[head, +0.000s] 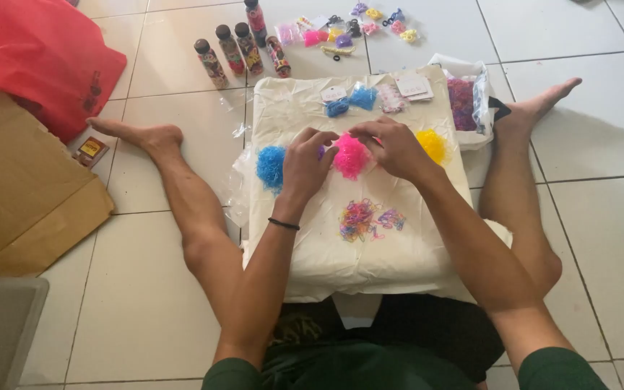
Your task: Sorting small multi-colored rubber bands into organized piles by color on a white cloth surface.
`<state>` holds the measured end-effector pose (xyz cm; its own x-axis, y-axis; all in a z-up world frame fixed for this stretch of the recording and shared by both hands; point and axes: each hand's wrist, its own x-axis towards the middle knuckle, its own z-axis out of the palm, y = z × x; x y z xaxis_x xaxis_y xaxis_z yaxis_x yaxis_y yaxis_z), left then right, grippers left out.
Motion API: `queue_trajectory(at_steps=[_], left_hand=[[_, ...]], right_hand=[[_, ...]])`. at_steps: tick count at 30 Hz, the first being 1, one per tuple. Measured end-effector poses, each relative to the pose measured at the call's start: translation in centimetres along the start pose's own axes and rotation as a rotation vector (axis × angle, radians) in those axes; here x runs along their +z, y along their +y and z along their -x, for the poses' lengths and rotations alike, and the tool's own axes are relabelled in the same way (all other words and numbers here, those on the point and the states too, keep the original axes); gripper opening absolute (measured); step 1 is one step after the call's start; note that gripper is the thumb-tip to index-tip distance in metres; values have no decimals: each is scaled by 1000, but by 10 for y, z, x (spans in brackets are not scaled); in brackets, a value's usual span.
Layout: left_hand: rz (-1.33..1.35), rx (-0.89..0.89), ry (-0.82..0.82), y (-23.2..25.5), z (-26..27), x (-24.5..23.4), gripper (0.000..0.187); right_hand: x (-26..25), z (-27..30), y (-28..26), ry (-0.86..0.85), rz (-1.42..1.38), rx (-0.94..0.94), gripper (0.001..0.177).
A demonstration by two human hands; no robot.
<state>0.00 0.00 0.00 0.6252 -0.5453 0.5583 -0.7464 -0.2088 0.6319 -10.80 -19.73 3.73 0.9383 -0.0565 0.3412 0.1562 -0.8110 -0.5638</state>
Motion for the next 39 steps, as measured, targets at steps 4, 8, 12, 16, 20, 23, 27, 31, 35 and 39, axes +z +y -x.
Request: queue_trajectory(at_steps=[4,8,12,16,20,23,27,31,35,39], left_hand=[[38,17,18,7,7,-10,18],[84,6,45,23,30,-20,16],[100,-52,31,22,50,-16,14],[61,-46,47,17,35,-6,14],[-32,-26,7,9,18,5,14],[-107,-15,-30,2,3,16,14],[-252,4,-78,-8,-2,25,7],[-267,-3,-86,-15,-4,30,5],[-266,-34,-94,-11,-8,27,2],[-321,-3,-125,-11,-18,27,7]], right_hand=[[-5,13,11,34,11,19,29],[-12,45,13,107,32,70,24],[-9,78,-13,113,-79,188,21],[9,100,-14,136,-106,283,21],[24,114,-16,165,-197,400,18],[23,115,-17,192,-195,376,19],[20,114,-23,204,-190,316,20],[22,115,-21,210,-192,304,21],[23,116,-20,209,-189,284,22],[24,116,-18,214,-192,274,26]])
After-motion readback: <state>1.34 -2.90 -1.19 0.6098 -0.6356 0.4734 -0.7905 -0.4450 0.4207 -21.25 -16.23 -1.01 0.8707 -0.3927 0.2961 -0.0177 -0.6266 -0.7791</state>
